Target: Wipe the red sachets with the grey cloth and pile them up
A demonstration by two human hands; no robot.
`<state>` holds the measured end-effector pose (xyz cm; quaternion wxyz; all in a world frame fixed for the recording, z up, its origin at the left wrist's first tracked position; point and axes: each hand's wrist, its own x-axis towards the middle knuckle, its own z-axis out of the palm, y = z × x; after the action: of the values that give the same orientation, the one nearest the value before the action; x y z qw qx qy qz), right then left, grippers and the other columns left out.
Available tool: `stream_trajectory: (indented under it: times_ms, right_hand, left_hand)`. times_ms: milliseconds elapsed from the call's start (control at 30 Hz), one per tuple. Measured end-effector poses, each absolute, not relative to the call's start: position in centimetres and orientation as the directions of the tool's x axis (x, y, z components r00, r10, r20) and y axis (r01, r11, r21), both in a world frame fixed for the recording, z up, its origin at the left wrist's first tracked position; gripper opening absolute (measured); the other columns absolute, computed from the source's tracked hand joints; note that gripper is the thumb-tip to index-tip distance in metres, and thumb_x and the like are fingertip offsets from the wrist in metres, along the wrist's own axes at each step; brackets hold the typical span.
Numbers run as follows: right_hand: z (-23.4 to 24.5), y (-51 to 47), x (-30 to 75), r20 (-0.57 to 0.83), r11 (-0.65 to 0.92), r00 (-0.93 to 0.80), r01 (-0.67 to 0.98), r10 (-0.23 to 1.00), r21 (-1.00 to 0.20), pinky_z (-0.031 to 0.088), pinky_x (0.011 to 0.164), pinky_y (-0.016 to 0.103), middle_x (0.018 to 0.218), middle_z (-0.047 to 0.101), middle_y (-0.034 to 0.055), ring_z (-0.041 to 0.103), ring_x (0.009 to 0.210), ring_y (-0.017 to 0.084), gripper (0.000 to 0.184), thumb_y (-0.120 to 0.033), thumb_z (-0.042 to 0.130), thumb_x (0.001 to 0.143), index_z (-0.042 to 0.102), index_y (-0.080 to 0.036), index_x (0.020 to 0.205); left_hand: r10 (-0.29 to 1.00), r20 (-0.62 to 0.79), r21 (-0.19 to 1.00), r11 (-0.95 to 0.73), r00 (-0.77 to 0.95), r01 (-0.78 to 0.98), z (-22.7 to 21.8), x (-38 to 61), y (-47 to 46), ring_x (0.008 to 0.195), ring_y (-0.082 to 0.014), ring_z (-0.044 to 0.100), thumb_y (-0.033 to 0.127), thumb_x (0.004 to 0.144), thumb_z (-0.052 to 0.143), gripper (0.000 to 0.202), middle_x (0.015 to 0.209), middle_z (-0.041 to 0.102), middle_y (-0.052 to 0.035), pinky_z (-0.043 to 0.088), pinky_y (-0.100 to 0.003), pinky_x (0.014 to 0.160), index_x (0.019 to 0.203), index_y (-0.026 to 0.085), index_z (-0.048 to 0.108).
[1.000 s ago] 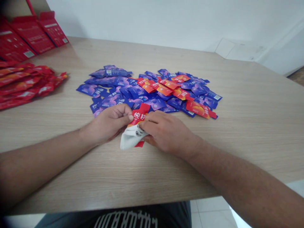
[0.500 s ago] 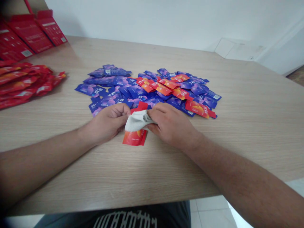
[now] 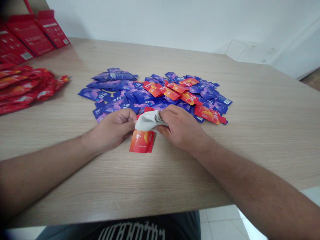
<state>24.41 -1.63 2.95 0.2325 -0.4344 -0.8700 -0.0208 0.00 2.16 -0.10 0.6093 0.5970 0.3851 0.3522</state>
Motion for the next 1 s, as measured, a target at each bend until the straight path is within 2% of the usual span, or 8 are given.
stream_trajectory:
  times_ms: [200, 367, 433, 600, 833, 900, 1000]
  right_hand:
    - [3.0, -3.0, 23.5, 0.337, 0.789, -0.724, 0.605, 0.602, -0.107, 0.05, 0.086, 0.037, 0.106, 0.07, 0.0093, 0.064, 0.098, 0.026, 0.007, -0.027, 0.065, 0.1, 0.065, -0.02, 0.102]
    - [2.9, -1.8, 24.4, 0.442, 0.634, -0.525, 0.761, 0.728, -0.139, 0.05, 0.084, 0.038, 0.101, 0.068, 0.011, 0.064, 0.095, 0.027, 0.02, -0.038, 0.065, 0.103, 0.063, -0.018, 0.098]
    - [2.9, -1.6, 24.4, 0.438, 0.625, -0.515, 0.766, 0.737, -0.151, 0.049, 0.081, 0.038, 0.099, 0.067, 0.0104, 0.063, 0.092, 0.026, 0.021, -0.038, 0.066, 0.102, 0.062, -0.019, 0.095]
    - [3.0, -2.9, 23.5, 0.332, 0.793, -0.731, 0.601, 0.595, -0.099, 0.049, 0.084, 0.036, 0.105, 0.069, 0.0095, 0.063, 0.097, 0.026, 0.007, -0.026, 0.065, 0.1, 0.065, -0.019, 0.101]
    - [2.9, -1.8, 24.3, 0.418, 0.612, -0.512, 0.777, 0.751, -0.148, 0.047, 0.079, 0.037, 0.1, 0.067, 0.0107, 0.062, 0.091, 0.027, 0.02, -0.037, 0.067, 0.101, 0.063, -0.018, 0.097]
    - [2.9, -2.1, 24.1, 0.381, 0.668, -0.584, 0.731, 0.717, -0.136, 0.047, 0.08, 0.036, 0.101, 0.068, 0.01, 0.062, 0.092, 0.026, 0.017, -0.034, 0.068, 0.1, 0.063, -0.018, 0.098]
    - [3.0, -2.9, 23.5, 0.316, 0.789, -0.732, 0.607, 0.604, -0.101, 0.048, 0.083, 0.036, 0.104, 0.069, 0.009, 0.063, 0.096, 0.025, 0.008, -0.027, 0.068, 0.099, 0.066, -0.019, 0.1]
  left_hand:
    - [0.891, -0.014, 0.998, -0.017, 0.454, 0.065, 0.1, -0.1, 2.1, 0.052, -0.0087, 0.044, 0.029, 0.088, 0.072, 0.017, 0.062, 0.054, 0.0042, 0.031, -0.022, 0.05, 0.083, 0.02, 0.059]
    - [0.89, -0.037, 0.998, 0.009, 0.455, 0.065, 0.1, -0.1, 2.1, 0.052, -0.0082, 0.044, 0.031, 0.088, 0.073, 0.021, 0.063, 0.056, 0.004, 0.032, -0.021, 0.05, 0.082, 0.019, 0.057]
    - [0.89, -0.036, 0.997, 0.004, 0.456, 0.071, 0.0, 0.0, 2.1, 0.051, -0.0076, 0.042, 0.031, 0.088, 0.073, 0.02, 0.062, 0.054, 0.0045, 0.031, -0.021, 0.049, 0.082, 0.019, 0.057]
    - [0.888, 0.008, 0.996, -0.048, 0.46, 0.074, 0.0, -0.1, 2.1, 0.051, -0.0077, 0.044, 0.028, 0.089, 0.07, 0.016, 0.063, 0.055, 0.0044, 0.03, -0.021, 0.049, 0.083, 0.019, 0.058]
    - [0.891, -0.021, 0.998, -0.01, 0.454, 0.066, -0.1, -0.1, 2.1, 0.051, -0.0077, 0.045, 0.029, 0.088, 0.072, 0.018, 0.063, 0.057, 0.0042, 0.033, -0.02, 0.049, 0.083, 0.019, 0.058]
    - [0.893, -0.006, 0.998, -0.025, 0.449, 0.063, -0.2, -0.1, 2.2, 0.051, -0.0079, 0.045, 0.028, 0.088, 0.071, 0.016, 0.062, 0.056, 0.0043, 0.033, -0.02, 0.049, 0.083, 0.019, 0.058]
    - [0.89, 0.022, 0.995, -0.064, 0.455, 0.077, -0.3, -0.2, 2.3, 0.051, -0.0084, 0.046, 0.027, 0.089, 0.07, 0.014, 0.063, 0.057, 0.0041, 0.033, -0.021, 0.049, 0.084, 0.019, 0.059]
